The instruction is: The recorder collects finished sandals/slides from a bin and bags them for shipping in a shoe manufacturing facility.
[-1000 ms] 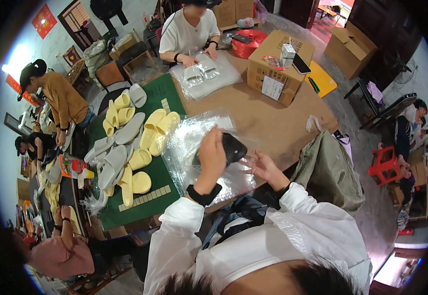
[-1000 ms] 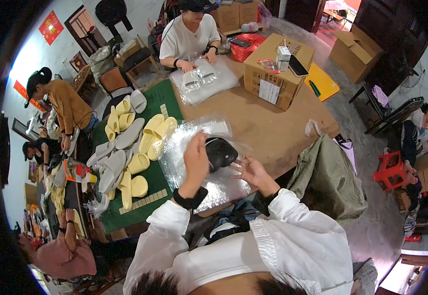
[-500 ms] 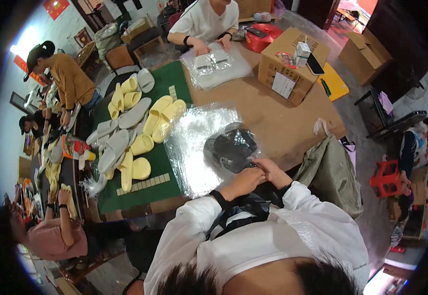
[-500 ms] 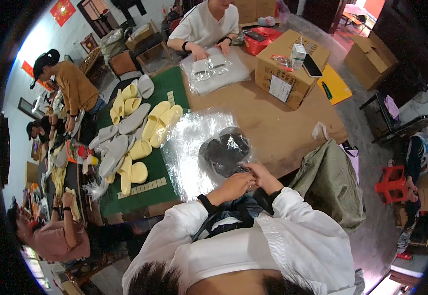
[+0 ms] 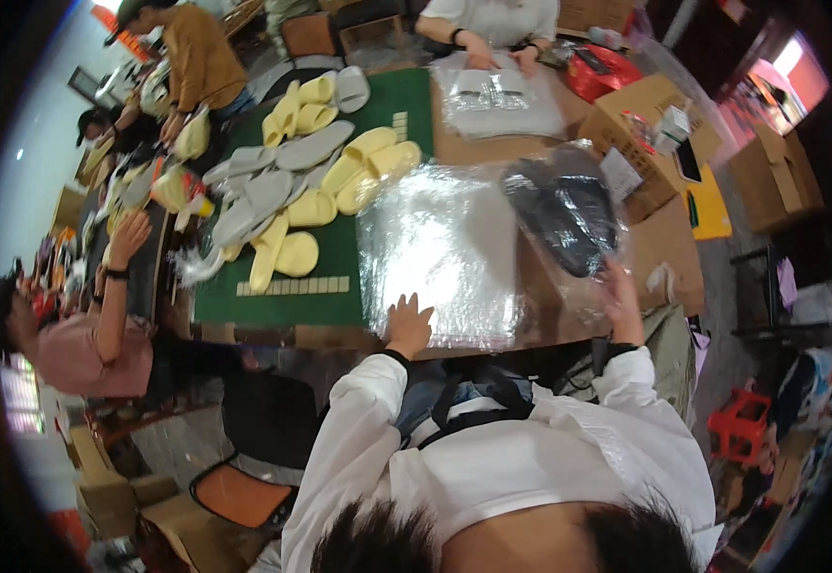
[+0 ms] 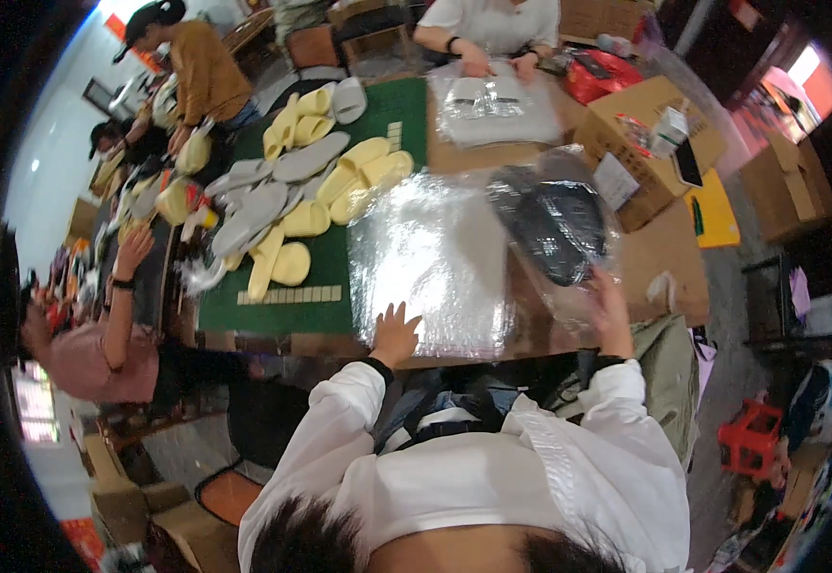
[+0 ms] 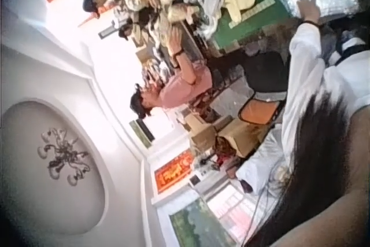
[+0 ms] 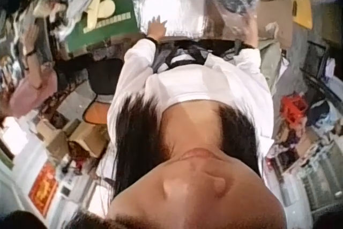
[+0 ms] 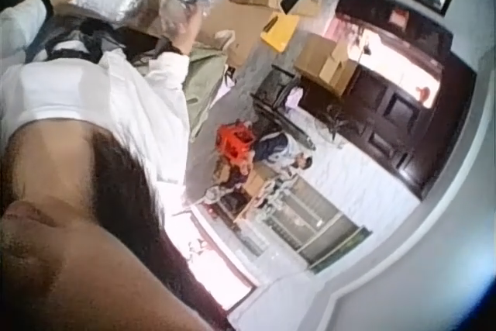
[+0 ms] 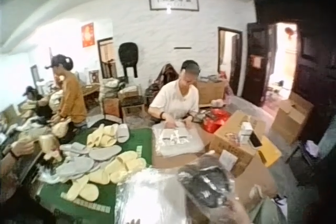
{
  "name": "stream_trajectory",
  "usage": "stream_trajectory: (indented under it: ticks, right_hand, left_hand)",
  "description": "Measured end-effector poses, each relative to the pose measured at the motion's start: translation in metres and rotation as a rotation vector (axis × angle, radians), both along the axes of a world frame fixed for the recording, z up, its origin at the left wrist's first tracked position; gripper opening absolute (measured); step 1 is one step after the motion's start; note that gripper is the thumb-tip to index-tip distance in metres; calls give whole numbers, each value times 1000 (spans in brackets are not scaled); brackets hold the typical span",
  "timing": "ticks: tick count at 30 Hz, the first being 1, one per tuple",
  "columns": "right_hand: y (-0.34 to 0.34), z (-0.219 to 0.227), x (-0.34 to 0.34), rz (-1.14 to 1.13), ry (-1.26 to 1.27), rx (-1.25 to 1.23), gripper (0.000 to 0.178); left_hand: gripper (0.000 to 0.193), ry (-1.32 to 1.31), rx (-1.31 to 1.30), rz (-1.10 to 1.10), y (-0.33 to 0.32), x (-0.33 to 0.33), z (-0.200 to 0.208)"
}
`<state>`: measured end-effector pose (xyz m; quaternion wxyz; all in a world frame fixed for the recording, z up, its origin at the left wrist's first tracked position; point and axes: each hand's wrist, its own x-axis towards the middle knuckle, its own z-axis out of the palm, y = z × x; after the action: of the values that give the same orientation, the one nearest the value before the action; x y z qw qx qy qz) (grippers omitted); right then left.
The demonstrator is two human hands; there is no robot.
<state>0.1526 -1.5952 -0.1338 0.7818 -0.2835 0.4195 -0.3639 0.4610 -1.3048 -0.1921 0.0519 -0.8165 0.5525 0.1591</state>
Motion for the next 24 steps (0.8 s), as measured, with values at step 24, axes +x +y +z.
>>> stream_trajectory:
  ticks: [24]
  right_hand:
    - [98,-124,147,463,1343,-465,80]
  left_hand:
    - [66,192,-510,371,37,122,36]
